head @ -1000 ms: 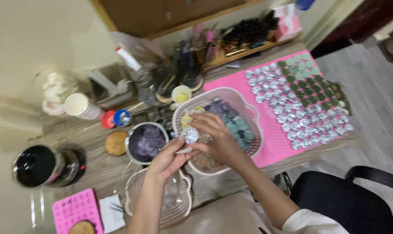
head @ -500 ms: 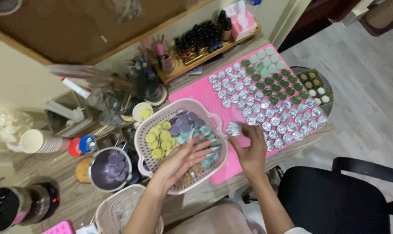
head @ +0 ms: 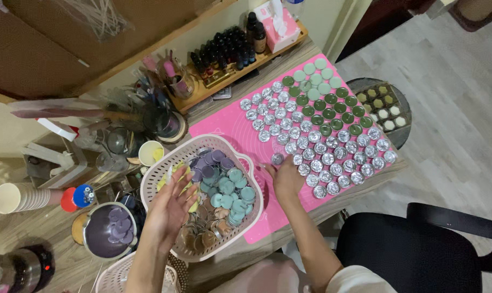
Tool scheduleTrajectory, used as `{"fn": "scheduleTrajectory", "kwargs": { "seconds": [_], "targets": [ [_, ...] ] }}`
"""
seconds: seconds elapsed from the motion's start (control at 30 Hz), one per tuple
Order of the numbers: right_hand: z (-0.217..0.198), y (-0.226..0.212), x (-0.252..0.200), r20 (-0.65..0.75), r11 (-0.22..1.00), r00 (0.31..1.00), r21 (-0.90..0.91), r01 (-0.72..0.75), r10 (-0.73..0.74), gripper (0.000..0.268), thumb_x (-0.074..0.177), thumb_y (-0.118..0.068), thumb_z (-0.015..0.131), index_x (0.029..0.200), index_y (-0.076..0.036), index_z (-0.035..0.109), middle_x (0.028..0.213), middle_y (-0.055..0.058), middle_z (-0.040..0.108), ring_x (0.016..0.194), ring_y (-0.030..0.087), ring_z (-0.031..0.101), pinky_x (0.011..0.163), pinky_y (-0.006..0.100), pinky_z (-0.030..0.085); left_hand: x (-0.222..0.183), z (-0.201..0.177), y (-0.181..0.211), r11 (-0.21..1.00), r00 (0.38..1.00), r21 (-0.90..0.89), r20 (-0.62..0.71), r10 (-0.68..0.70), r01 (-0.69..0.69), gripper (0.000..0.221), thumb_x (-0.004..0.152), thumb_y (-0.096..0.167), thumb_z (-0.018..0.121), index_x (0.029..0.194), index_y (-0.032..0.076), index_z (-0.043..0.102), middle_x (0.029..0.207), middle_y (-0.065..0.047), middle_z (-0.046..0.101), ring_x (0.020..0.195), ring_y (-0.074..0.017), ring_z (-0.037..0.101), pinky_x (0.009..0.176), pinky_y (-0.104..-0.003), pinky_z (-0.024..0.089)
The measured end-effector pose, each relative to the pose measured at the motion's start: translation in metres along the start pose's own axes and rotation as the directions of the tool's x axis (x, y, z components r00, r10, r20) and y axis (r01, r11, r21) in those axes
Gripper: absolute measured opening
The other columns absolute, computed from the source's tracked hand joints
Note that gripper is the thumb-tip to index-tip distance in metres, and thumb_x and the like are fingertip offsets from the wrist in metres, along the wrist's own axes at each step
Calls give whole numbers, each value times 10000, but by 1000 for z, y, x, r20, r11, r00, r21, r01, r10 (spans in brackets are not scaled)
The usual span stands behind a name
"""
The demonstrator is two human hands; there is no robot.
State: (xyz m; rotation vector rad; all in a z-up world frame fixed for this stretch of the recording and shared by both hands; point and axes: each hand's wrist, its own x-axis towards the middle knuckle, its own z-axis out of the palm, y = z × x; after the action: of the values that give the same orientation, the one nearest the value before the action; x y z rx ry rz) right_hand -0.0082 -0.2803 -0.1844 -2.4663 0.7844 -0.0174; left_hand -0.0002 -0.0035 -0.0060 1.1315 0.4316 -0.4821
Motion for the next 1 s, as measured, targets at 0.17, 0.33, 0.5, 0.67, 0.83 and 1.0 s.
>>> {"fn": "scheduleTrajectory", "kwargs": {
  "seconds": [0.17, 0.33, 0.5, 0.67, 0.83, 1.0],
  "targets": [
    [-7, 21, -10, 252, 959, 945, 137, -247, 207, 509, 873, -470, 812, 957, 11, 669, 797, 177, 731, 741, 320, 719, 630, 431, 534, 5, 8, -6, 985, 998, -170, -56, 24, -33, 618, 1015, 480, 496, 1481, 75, 505, 1212, -48, 576, 1076, -189, 568, 974, -354, 479],
    [12, 45, -4, 368, 560, 916, 730, -392, 161, 430, 846, -264, 829, 1037, 62, 623, 873, 127, 725, 714, 155, 742, 555, 275, 587, 7, 9, -9, 949, 998, -311, -43, 38, -50, 573, 1027, 492, 511, 1429, 84, 535, 1132, -6, 609, 979, -150, 582, 906, -332, 496],
    [41, 54, 16, 406, 542, 910, 748, -383, 84, 340, 858, -197, 773, 1071, 23, 626, 873, 111, 720, 724, 146, 740, 557, 273, 588, 7, 9, -13, 927, 999, -373, -26, 26, -34, 571, 1036, 505, 536, 1417, 81, 551, 1049, 6, 624, 904, -135, 592, 859, -317, 506],
    [52, 45, 27, 335, 583, 942, 771, -256, -29, 328, 882, -205, 773, 1080, 7, 621, 848, 101, 704, 663, 135, 683, 531, 263, 537, 7, 9, -15, 928, 1000, -371, -17, 21, -26, 581, 1025, 513, 538, 1423, 89, 546, 1013, 12, 625, 876, -132, 590, 840, -319, 511],
    [46, 46, 30, 417, 703, 908, 634, -324, 42, 331, 873, -239, 774, 1026, 19, 636, 805, 111, 711, 592, 148, 640, 447, 303, 482, 6, 2, -17, 938, 999, -344, 4, 43, -40, 581, 1036, 498, 542, 1431, 71, 544, 962, 3, 616, 840, -131, 578, 791, -319, 508],
    [47, 43, 34, 468, 536, 883, 742, -403, 15, 367, 864, -239, 769, 1082, 1, 596, 821, 108, 708, 553, 123, 626, 445, 274, 484, 5, 1, -15, 934, 999, -354, -6, 43, -43, 580, 1046, 484, 544, 1429, 49, 532, 926, -7, 599, 821, -129, 567, 753, -295, 490]
  ]
}}
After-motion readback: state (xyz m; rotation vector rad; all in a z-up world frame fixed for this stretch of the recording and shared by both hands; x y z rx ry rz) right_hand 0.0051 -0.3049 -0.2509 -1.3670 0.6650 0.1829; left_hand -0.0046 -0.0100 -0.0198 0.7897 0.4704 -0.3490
